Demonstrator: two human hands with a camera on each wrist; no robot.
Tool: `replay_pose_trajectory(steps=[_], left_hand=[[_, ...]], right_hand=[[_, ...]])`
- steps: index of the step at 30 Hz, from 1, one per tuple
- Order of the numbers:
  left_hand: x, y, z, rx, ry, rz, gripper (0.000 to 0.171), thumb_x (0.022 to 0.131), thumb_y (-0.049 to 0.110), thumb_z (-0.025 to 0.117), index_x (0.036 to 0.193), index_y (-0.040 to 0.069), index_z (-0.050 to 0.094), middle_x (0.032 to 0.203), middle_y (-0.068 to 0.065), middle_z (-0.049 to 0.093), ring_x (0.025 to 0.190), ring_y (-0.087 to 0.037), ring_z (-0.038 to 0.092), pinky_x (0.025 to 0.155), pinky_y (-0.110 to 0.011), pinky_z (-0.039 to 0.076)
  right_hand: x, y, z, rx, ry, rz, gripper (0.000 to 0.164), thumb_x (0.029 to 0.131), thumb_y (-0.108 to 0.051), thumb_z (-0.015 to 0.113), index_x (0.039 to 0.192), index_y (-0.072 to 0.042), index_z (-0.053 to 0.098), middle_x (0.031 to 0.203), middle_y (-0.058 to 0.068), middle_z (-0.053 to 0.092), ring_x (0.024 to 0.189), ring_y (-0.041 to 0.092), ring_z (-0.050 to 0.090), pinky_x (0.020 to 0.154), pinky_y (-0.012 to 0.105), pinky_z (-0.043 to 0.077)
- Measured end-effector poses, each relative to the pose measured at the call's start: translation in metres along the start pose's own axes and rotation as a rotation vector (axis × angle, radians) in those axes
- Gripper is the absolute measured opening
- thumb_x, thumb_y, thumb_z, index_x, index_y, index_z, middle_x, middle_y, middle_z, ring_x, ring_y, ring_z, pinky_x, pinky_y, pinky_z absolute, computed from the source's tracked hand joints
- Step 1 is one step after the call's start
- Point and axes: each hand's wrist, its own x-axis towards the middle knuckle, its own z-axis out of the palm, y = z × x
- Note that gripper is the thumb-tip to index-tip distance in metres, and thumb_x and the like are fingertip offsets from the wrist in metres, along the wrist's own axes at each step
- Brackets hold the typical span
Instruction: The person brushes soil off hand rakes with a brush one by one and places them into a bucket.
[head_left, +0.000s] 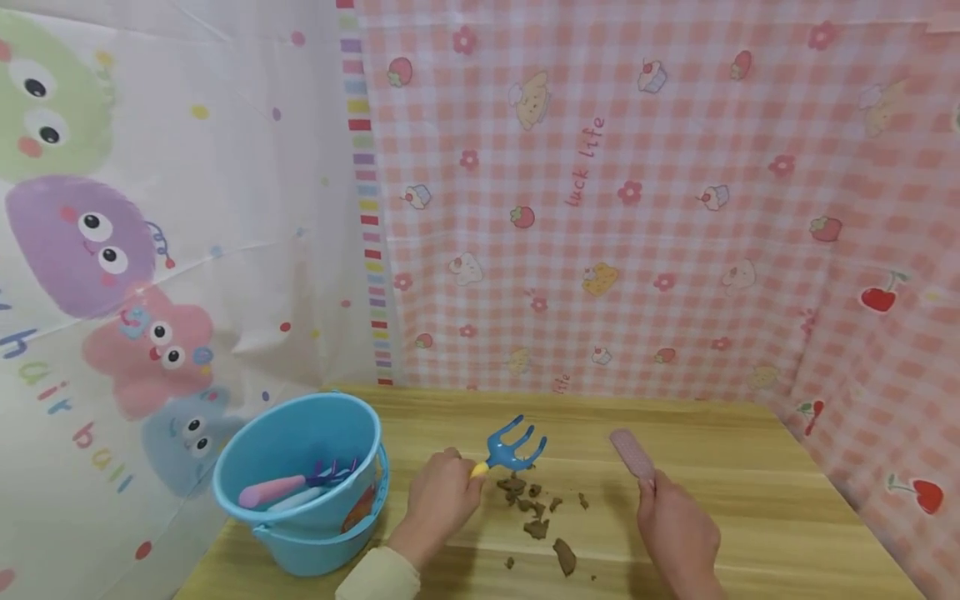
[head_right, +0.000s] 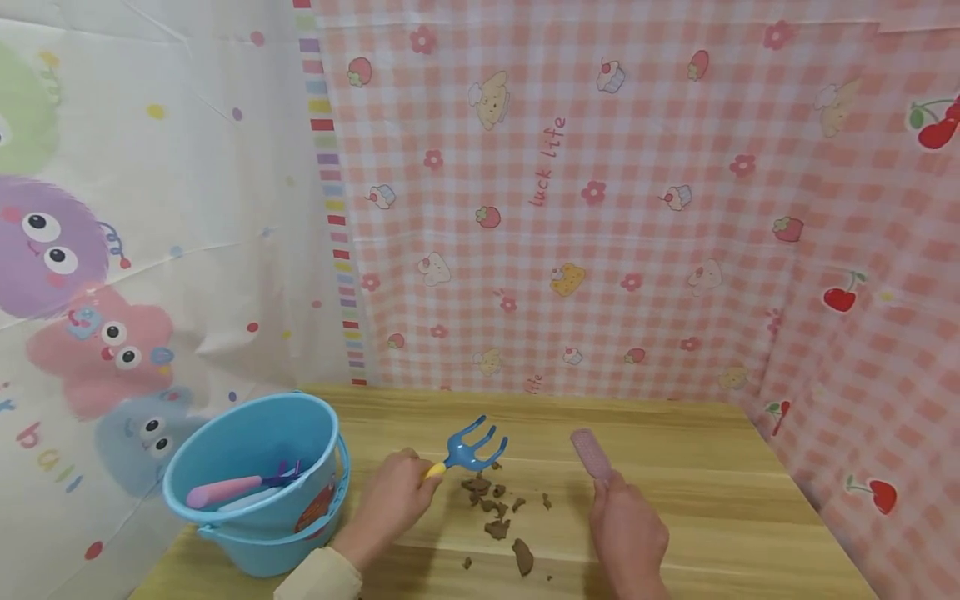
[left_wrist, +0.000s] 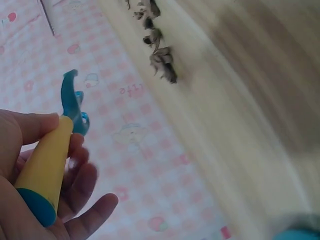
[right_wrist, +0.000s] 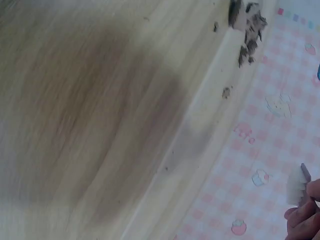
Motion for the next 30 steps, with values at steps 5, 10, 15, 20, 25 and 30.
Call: replay_pose_trajectory(steps=[5, 10, 15, 20, 25, 30], left_hand=[[-0.001, 0.005, -0.018, 0.085, 0.040, 0.041, 0.019, 0.087, 0.023, 0.074, 0.076, 0.007, 0.070, 0.069, 0.000, 0.051, 0.064, -0.017, 0.049, 0.052, -0.032, 0.043], [-0.001, 0.007, -0.043, 0.154, 0.075, 0.043, 0.016, 0.087, 0.022, 0.075, 0.079, 0.009, 0.070, 0.073, -0.002, 0.058, 0.069, -0.020, 0.055, 0.055, -0.036, 0.046], [-0.002, 0.003, -0.076, 0.236, 0.091, 0.047, 0.017, 0.087, 0.023, 0.075, 0.082, 0.007, 0.072, 0.075, -0.004, 0.060, 0.071, -0.024, 0.059, 0.059, -0.039, 0.049], [-0.007, -0.014, -0.114, 0.335, 0.153, 0.055, 0.021, 0.085, 0.025, 0.077, 0.088, 0.004, 0.073, 0.089, -0.010, 0.066, 0.087, -0.031, 0.062, 0.073, -0.048, 0.051], [-0.014, -0.042, -0.150, 0.327, 0.153, 0.008, 0.019, 0.088, 0.023, 0.072, 0.093, 0.004, 0.075, 0.109, -0.020, 0.067, 0.106, -0.043, 0.058, 0.091, -0.061, 0.042], [-0.016, -0.070, -0.165, 0.266, 0.107, -0.067, 0.020, 0.092, 0.021, 0.065, 0.096, 0.004, 0.075, 0.118, -0.028, 0.062, 0.114, -0.050, 0.050, 0.095, -0.072, 0.030]], right_hand=[[0.000, 0.004, -0.007, 0.013, -0.052, 0.040, 0.032, 0.099, -0.023, 0.053, 0.115, 0.002, 0.065, 0.082, 0.018, 0.066, 0.061, 0.032, 0.061, 0.044, 0.047, 0.042], [-0.007, 0.011, -0.008, 0.028, -0.091, 0.072, 0.030, 0.100, -0.025, 0.052, 0.112, 0.000, 0.064, 0.083, 0.019, 0.066, 0.065, 0.036, 0.062, 0.047, 0.050, 0.043], [-0.014, 0.020, -0.005, 0.038, -0.079, 0.092, 0.030, 0.100, -0.024, 0.052, 0.114, -0.001, 0.064, 0.086, 0.022, 0.066, 0.068, 0.043, 0.064, 0.048, 0.054, 0.044], [-0.017, 0.026, -0.005, 0.045, -0.081, 0.096, 0.029, 0.099, -0.024, 0.053, 0.113, -0.001, 0.065, 0.087, 0.021, 0.067, 0.069, 0.042, 0.064, 0.049, 0.054, 0.045], [-0.018, 0.027, -0.005, 0.035, -0.051, 0.066, 0.032, 0.098, -0.023, 0.055, 0.118, 0.000, 0.065, 0.089, 0.022, 0.068, 0.071, 0.043, 0.065, 0.051, 0.055, 0.046], [-0.020, 0.029, -0.004, 0.025, -0.005, 0.050, 0.033, 0.096, -0.021, 0.058, 0.120, 0.000, 0.065, 0.087, 0.024, 0.067, 0.071, 0.046, 0.064, 0.051, 0.056, 0.046]])
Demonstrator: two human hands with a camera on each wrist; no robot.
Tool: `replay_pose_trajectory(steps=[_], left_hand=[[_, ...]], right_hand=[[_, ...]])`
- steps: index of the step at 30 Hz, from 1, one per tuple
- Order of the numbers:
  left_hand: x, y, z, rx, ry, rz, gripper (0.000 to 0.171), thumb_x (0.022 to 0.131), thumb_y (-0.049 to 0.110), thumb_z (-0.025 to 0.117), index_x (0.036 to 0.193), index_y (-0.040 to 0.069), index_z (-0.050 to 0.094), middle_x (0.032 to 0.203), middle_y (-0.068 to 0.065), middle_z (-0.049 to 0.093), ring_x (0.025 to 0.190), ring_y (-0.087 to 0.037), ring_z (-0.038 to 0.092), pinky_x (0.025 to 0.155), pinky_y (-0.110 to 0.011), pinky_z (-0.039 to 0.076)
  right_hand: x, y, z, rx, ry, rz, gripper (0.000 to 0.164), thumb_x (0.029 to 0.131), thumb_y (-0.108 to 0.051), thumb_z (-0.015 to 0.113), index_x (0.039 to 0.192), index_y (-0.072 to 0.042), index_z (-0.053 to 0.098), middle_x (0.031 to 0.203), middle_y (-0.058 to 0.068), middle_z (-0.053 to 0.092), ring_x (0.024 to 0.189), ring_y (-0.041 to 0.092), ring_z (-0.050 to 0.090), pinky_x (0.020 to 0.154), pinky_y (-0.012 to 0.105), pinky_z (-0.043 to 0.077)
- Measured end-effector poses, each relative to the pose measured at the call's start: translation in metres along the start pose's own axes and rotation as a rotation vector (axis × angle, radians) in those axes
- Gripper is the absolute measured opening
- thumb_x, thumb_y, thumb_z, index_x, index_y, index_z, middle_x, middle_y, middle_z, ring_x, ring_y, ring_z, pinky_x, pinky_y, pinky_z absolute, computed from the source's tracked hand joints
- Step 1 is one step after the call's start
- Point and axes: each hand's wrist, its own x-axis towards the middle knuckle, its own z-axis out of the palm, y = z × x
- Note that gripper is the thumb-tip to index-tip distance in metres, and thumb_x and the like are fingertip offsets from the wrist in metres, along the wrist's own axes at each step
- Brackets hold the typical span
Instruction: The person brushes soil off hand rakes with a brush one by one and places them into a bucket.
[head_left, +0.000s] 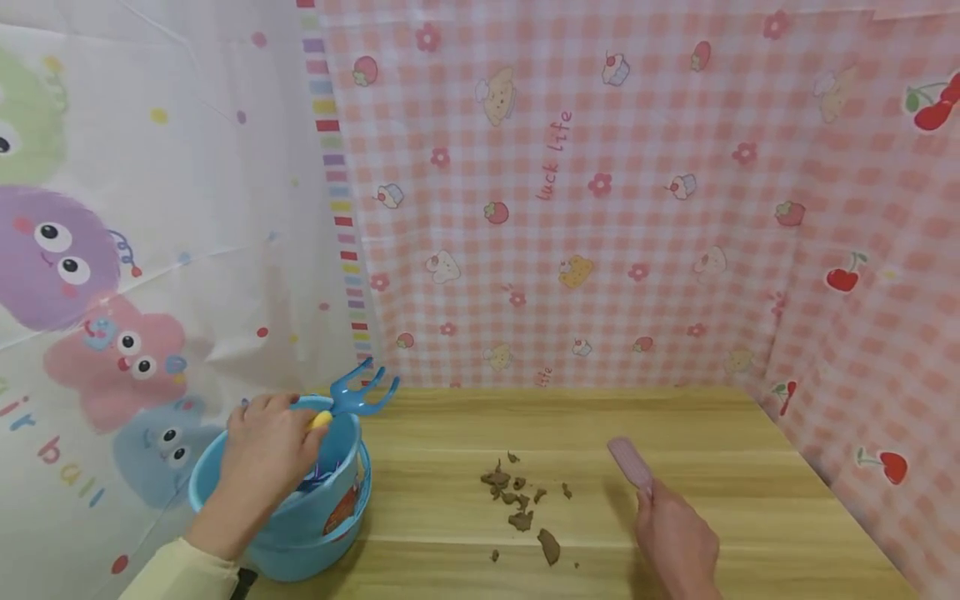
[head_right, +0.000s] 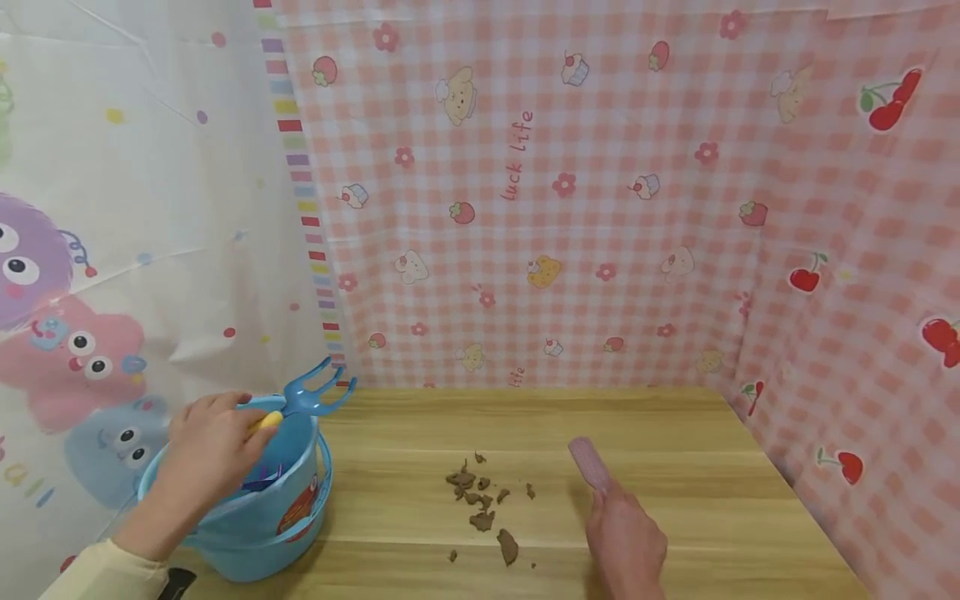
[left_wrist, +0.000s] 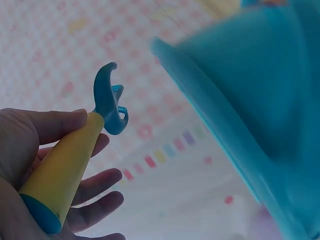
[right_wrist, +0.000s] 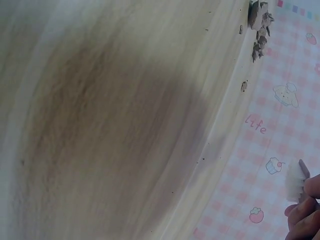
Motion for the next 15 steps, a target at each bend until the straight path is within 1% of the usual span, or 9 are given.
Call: replay_pose_trajectory(steps=[2, 4, 6, 11, 15], left_hand=[[-0.001, -0.013, 0.000, -0.001, -0.018, -0.026, 0.020, 0.092, 0.021, 0.065, 0.096, 0.004, 0.075, 0.120, -0.029, 0.061, 0.115, -0.052, 0.049, 0.094, -0.074, 0.028], [-0.001, -0.023, 0.001, 0.011, -0.034, -0.041, 0.021, 0.091, 0.022, 0.066, 0.097, 0.004, 0.075, 0.120, -0.029, 0.060, 0.114, -0.052, 0.048, 0.092, -0.073, 0.029], [-0.003, -0.031, 0.001, 0.029, -0.033, -0.044, 0.021, 0.090, 0.022, 0.067, 0.095, 0.004, 0.075, 0.119, -0.029, 0.061, 0.113, -0.052, 0.049, 0.091, -0.072, 0.031], [-0.009, -0.045, -0.002, 0.052, -0.035, -0.056, 0.021, 0.088, 0.022, 0.069, 0.092, 0.003, 0.075, 0.116, -0.030, 0.061, 0.112, -0.052, 0.049, 0.089, -0.072, 0.033], [-0.013, -0.055, -0.007, 0.048, -0.062, -0.088, 0.023, 0.088, 0.023, 0.067, 0.092, 0.002, 0.075, 0.117, -0.032, 0.059, 0.112, -0.052, 0.047, 0.086, -0.073, 0.031]], right_hand=[[0.001, -0.002, 0.001, 0.000, 0.009, -0.013, 0.032, 0.096, -0.021, 0.058, 0.119, 0.001, 0.065, 0.085, 0.023, 0.066, 0.069, 0.045, 0.064, 0.050, 0.055, 0.046], [0.001, -0.002, 0.002, -0.006, 0.015, -0.019, 0.031, 0.096, -0.020, 0.059, 0.117, 0.001, 0.064, 0.082, 0.022, 0.066, 0.067, 0.045, 0.063, 0.049, 0.055, 0.046], [0.002, -0.003, 0.003, -0.013, 0.011, -0.017, 0.031, 0.096, -0.020, 0.059, 0.116, 0.002, 0.064, 0.081, 0.022, 0.065, 0.066, 0.045, 0.063, 0.049, 0.054, 0.046], [0.004, -0.004, 0.008, -0.026, -0.034, 0.017, 0.032, 0.097, -0.022, 0.057, 0.118, 0.002, 0.063, 0.082, 0.023, 0.066, 0.065, 0.043, 0.063, 0.049, 0.052, 0.046], [0.004, -0.004, 0.010, -0.025, -0.052, 0.047, 0.032, 0.098, -0.022, 0.056, 0.118, 0.002, 0.063, 0.083, 0.023, 0.065, 0.065, 0.042, 0.062, 0.048, 0.051, 0.045]])
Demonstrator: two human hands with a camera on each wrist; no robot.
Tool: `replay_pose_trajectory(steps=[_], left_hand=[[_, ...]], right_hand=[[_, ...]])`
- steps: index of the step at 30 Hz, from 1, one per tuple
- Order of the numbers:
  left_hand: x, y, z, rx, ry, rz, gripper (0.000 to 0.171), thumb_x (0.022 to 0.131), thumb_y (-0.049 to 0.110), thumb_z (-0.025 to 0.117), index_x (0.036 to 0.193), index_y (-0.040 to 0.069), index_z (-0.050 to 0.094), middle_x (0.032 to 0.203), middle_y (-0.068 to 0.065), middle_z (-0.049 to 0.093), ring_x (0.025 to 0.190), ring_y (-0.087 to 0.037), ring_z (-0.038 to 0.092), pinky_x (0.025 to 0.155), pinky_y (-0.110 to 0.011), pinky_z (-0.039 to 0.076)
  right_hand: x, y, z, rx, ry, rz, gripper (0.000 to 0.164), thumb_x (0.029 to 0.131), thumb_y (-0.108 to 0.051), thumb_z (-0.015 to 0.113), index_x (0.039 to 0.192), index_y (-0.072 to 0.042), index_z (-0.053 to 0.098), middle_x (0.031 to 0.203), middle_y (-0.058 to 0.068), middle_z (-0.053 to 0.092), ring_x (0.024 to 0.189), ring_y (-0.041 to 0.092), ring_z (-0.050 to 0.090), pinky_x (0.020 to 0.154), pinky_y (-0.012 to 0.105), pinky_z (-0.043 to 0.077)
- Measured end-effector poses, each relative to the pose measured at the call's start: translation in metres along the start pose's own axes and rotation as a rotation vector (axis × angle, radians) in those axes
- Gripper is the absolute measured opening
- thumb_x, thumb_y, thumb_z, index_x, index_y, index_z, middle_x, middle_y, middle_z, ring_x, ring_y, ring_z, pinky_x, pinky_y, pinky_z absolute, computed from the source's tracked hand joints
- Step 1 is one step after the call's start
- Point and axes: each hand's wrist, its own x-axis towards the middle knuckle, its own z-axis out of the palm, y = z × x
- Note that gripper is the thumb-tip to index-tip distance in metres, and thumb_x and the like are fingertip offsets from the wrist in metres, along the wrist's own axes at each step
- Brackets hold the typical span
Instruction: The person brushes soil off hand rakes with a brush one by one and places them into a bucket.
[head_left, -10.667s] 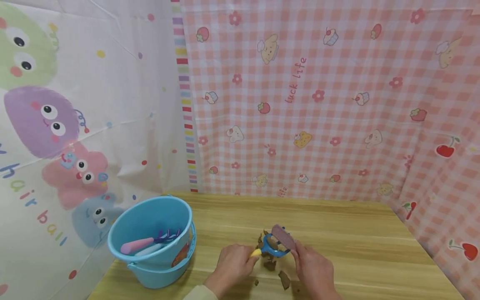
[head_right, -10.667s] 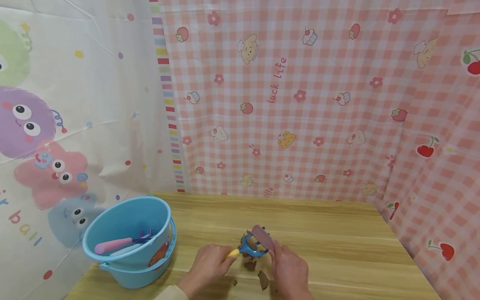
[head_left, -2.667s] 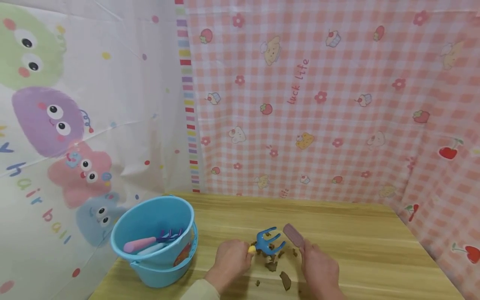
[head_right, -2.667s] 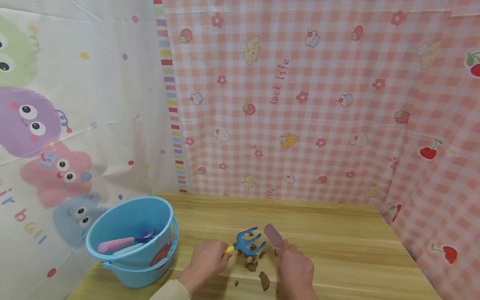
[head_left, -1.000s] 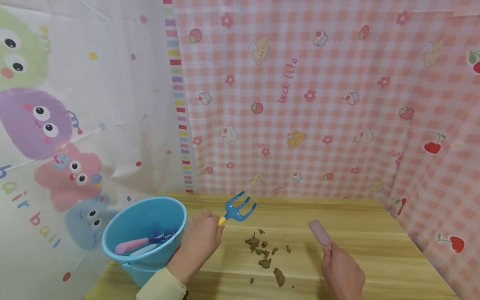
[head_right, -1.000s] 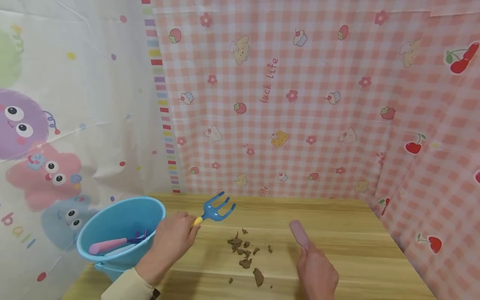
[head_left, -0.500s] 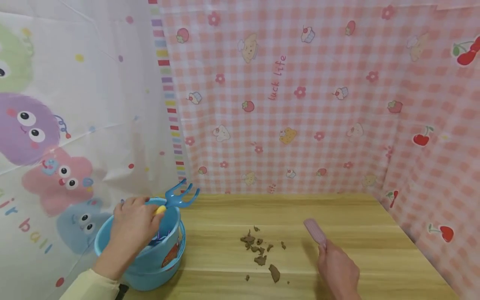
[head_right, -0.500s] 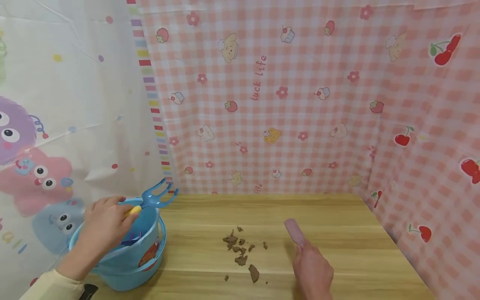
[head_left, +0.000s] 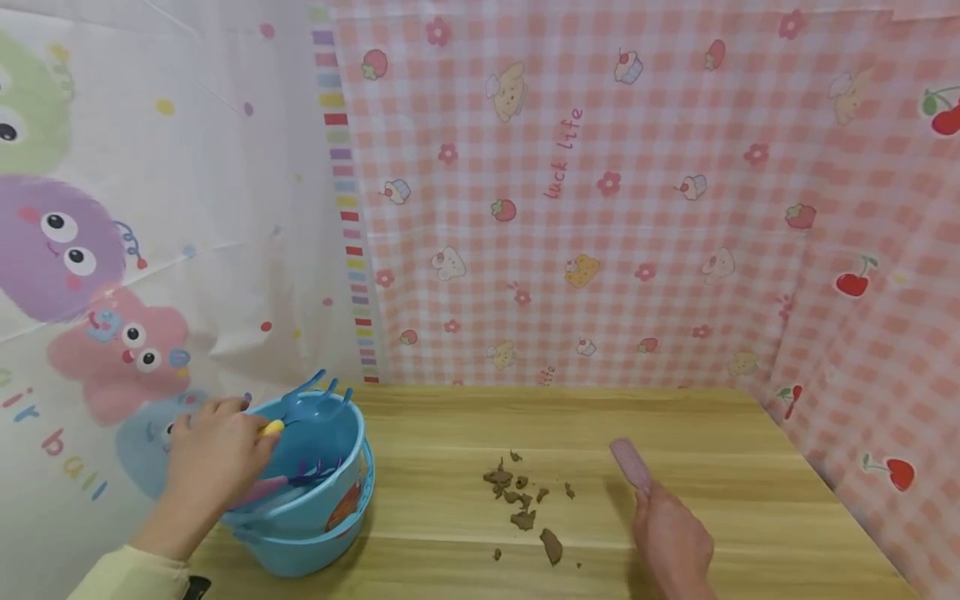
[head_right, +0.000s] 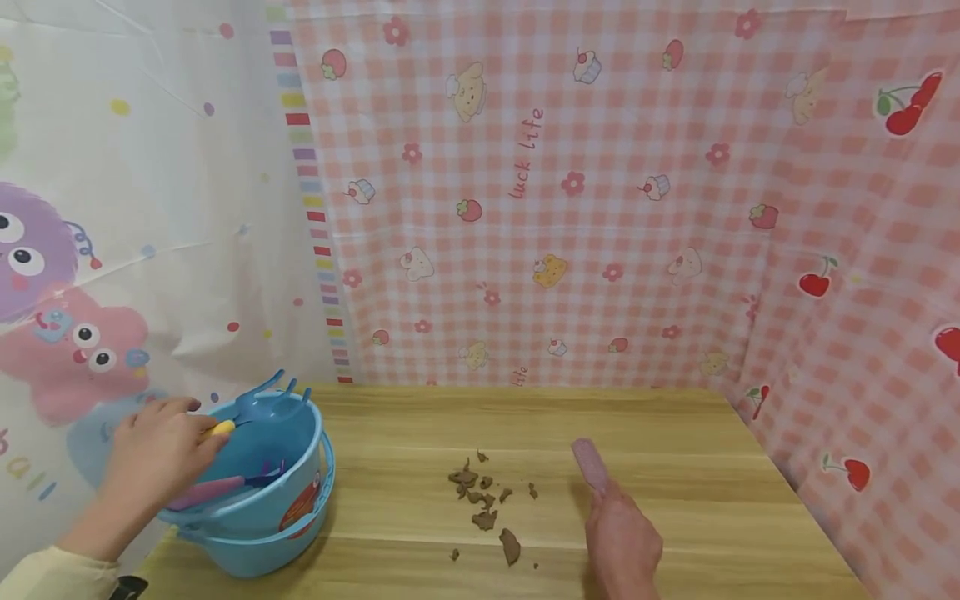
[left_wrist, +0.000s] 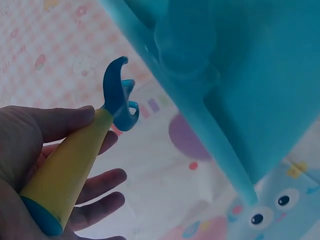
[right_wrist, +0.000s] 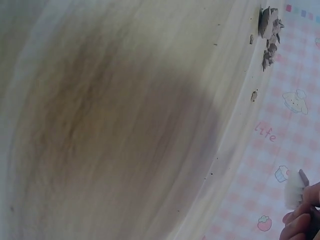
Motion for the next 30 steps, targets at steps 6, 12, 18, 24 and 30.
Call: replay_pose_trajectory(steps=[6, 12, 18, 24, 30], left_hand=[[-0.003, -0.018, -0.007, 0.004, -0.079, -0.048, 0.024, 0.089, 0.027, 0.067, 0.088, 0.004, 0.074, 0.113, -0.029, 0.059, 0.111, -0.052, 0.045, 0.083, -0.074, 0.029], [0.000, -0.031, -0.011, 0.018, -0.177, -0.044, 0.022, 0.090, 0.028, 0.064, 0.078, 0.010, 0.070, 0.097, -0.020, 0.062, 0.104, -0.049, 0.047, 0.080, -0.074, 0.028], [0.010, -0.033, -0.010, 0.052, -0.327, -0.027, 0.020, 0.088, 0.028, 0.064, 0.074, 0.014, 0.068, 0.089, -0.013, 0.059, 0.100, -0.047, 0.048, 0.082, -0.077, 0.026], [0.018, -0.031, 0.003, 0.072, -0.411, -0.037, 0.022, 0.087, 0.030, 0.067, 0.075, 0.011, 0.067, 0.091, -0.016, 0.060, 0.103, -0.050, 0.047, 0.087, -0.080, 0.022], [0.022, -0.025, 0.017, 0.107, -0.434, -0.024, 0.033, 0.085, 0.034, 0.071, 0.085, 0.002, 0.067, 0.091, -0.021, 0.058, 0.102, -0.050, 0.046, 0.087, -0.080, 0.023]], right_hand=[[-0.001, 0.002, 0.002, 0.011, 0.000, 0.013, 0.034, 0.099, -0.022, 0.055, 0.120, 0.003, 0.061, 0.084, 0.024, 0.066, 0.067, 0.044, 0.063, 0.049, 0.053, 0.046], [-0.001, 0.004, 0.004, 0.011, -0.004, 0.003, 0.031, 0.098, -0.021, 0.056, 0.114, 0.005, 0.062, 0.079, 0.021, 0.064, 0.064, 0.042, 0.062, 0.048, 0.052, 0.045], [-0.004, 0.004, 0.004, 0.023, -0.023, -0.001, 0.030, 0.099, -0.021, 0.056, 0.113, 0.006, 0.061, 0.080, 0.019, 0.064, 0.065, 0.040, 0.063, 0.049, 0.052, 0.046], [-0.005, 0.005, 0.007, 0.021, -0.025, -0.006, 0.033, 0.099, -0.020, 0.056, 0.119, 0.006, 0.059, 0.084, 0.020, 0.065, 0.066, 0.041, 0.063, 0.050, 0.051, 0.047], [-0.005, 0.005, 0.009, 0.021, -0.012, -0.013, 0.033, 0.099, -0.020, 0.056, 0.118, 0.006, 0.059, 0.083, 0.021, 0.065, 0.066, 0.042, 0.063, 0.050, 0.053, 0.047]])
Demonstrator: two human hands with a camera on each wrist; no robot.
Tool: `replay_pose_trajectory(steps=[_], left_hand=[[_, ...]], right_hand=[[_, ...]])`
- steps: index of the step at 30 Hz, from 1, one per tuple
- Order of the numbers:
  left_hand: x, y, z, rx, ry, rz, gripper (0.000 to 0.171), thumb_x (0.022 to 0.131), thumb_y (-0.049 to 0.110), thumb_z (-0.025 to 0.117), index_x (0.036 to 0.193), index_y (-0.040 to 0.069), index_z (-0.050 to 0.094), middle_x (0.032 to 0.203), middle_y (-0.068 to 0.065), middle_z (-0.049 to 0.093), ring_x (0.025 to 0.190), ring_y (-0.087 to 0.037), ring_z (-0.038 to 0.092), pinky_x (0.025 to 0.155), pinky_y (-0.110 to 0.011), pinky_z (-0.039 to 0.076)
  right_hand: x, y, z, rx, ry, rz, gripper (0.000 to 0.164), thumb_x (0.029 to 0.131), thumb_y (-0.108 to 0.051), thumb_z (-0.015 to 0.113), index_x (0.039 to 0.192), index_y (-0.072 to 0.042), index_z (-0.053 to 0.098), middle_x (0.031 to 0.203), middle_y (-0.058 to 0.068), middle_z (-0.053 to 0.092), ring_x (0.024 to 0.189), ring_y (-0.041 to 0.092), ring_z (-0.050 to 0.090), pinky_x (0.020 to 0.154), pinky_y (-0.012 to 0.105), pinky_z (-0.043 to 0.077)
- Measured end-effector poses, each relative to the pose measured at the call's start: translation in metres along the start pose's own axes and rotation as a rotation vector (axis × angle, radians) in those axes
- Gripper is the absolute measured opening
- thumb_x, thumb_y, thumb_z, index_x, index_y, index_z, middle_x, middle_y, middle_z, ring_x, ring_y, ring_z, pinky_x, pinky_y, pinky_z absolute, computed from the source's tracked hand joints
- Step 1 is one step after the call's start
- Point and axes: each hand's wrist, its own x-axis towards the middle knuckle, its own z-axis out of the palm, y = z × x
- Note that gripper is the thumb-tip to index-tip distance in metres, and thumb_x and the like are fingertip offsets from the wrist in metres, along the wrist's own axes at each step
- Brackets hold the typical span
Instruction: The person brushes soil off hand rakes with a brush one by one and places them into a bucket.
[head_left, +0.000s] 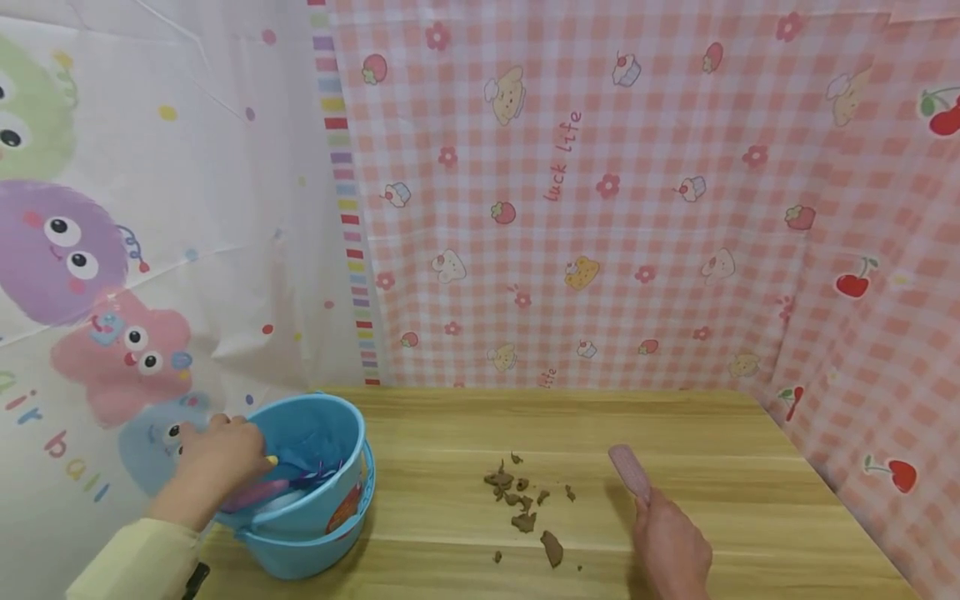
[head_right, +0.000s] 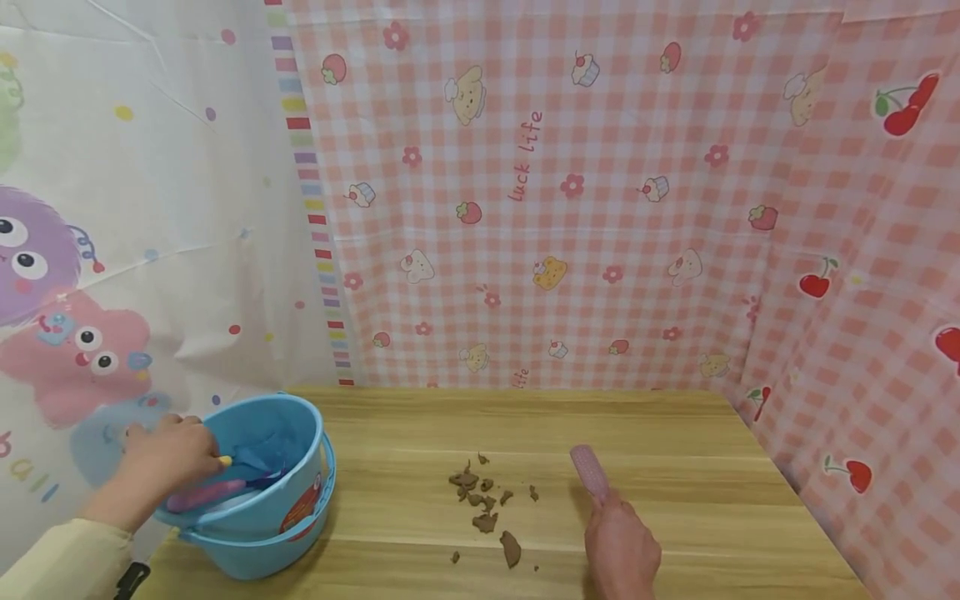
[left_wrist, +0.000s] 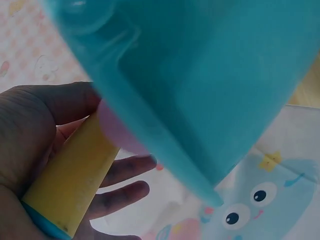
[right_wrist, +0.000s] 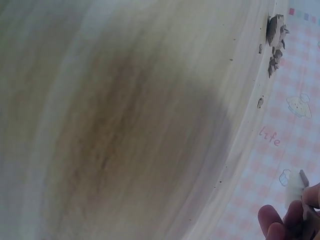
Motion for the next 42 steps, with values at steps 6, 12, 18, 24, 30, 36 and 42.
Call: replay_pose_trajectory(steps=[6, 12, 18, 24, 30, 36, 42], left_hand=[[0.005, 0.003, 0.007, 0.015, 0.001, 0.014, 0.030, 0.083, 0.030, 0.071, 0.088, 0.000, 0.067, 0.088, -0.018, 0.058, 0.099, -0.046, 0.049, 0.087, -0.080, 0.024], [0.011, 0.004, 0.011, 0.010, -0.015, 0.024, 0.023, 0.081, 0.025, 0.070, 0.086, 0.004, 0.068, 0.087, -0.015, 0.059, 0.095, -0.044, 0.050, 0.086, -0.081, 0.022], [0.014, 0.002, 0.018, 0.019, -0.017, 0.033, 0.024, 0.080, 0.025, 0.071, 0.089, 0.003, 0.068, 0.089, -0.017, 0.061, 0.096, -0.047, 0.050, 0.087, -0.082, 0.021], [0.014, 0.001, 0.022, 0.032, -0.043, 0.017, 0.029, 0.083, 0.026, 0.072, 0.093, -0.001, 0.068, 0.090, -0.020, 0.061, 0.099, -0.050, 0.049, 0.089, -0.083, 0.019], [0.014, 0.003, 0.021, 0.014, 0.006, 0.010, 0.025, 0.085, 0.024, 0.068, 0.090, 0.000, 0.067, 0.090, -0.019, 0.061, 0.099, -0.049, 0.049, 0.088, -0.082, 0.021], [0.012, 0.010, 0.015, -0.009, 0.037, -0.006, 0.027, 0.088, 0.026, 0.066, 0.092, -0.001, 0.066, 0.092, -0.021, 0.061, 0.099, -0.049, 0.049, 0.088, -0.080, 0.023], [0.014, 0.030, -0.001, -0.039, 0.110, -0.023, 0.031, 0.092, 0.031, 0.064, 0.095, 0.000, 0.070, 0.101, -0.025, 0.058, 0.107, -0.051, 0.045, 0.092, -0.078, 0.021]], right_hand=[[-0.001, 0.000, 0.001, 0.004, 0.011, 0.001, 0.030, 0.099, -0.020, 0.057, 0.114, 0.006, 0.060, 0.080, 0.020, 0.064, 0.066, 0.043, 0.063, 0.050, 0.054, 0.046], [-0.003, -0.001, 0.002, 0.015, 0.015, 0.007, 0.027, 0.098, -0.019, 0.058, 0.110, 0.005, 0.060, 0.076, 0.018, 0.062, 0.063, 0.041, 0.062, 0.048, 0.053, 0.045], [-0.003, -0.004, 0.001, 0.014, 0.001, 0.010, 0.030, 0.098, -0.019, 0.057, 0.115, 0.005, 0.060, 0.077, 0.018, 0.063, 0.065, 0.041, 0.063, 0.051, 0.054, 0.047], [-0.003, -0.004, 0.001, 0.009, -0.001, 0.009, 0.030, 0.098, -0.019, 0.058, 0.116, 0.005, 0.060, 0.079, 0.019, 0.064, 0.066, 0.043, 0.063, 0.052, 0.054, 0.047], [-0.002, -0.005, 0.002, 0.008, 0.012, 0.009, 0.030, 0.098, -0.020, 0.058, 0.114, 0.005, 0.061, 0.080, 0.020, 0.064, 0.068, 0.045, 0.063, 0.052, 0.055, 0.047], [-0.001, -0.006, 0.001, 0.016, 0.014, 0.000, 0.031, 0.097, -0.018, 0.058, 0.114, 0.007, 0.061, 0.082, 0.020, 0.065, 0.068, 0.043, 0.064, 0.052, 0.054, 0.048], [0.003, -0.006, 0.001, 0.020, 0.023, 0.002, 0.033, 0.098, -0.018, 0.056, 0.117, 0.009, 0.060, 0.083, 0.023, 0.065, 0.070, 0.044, 0.064, 0.053, 0.055, 0.048]])
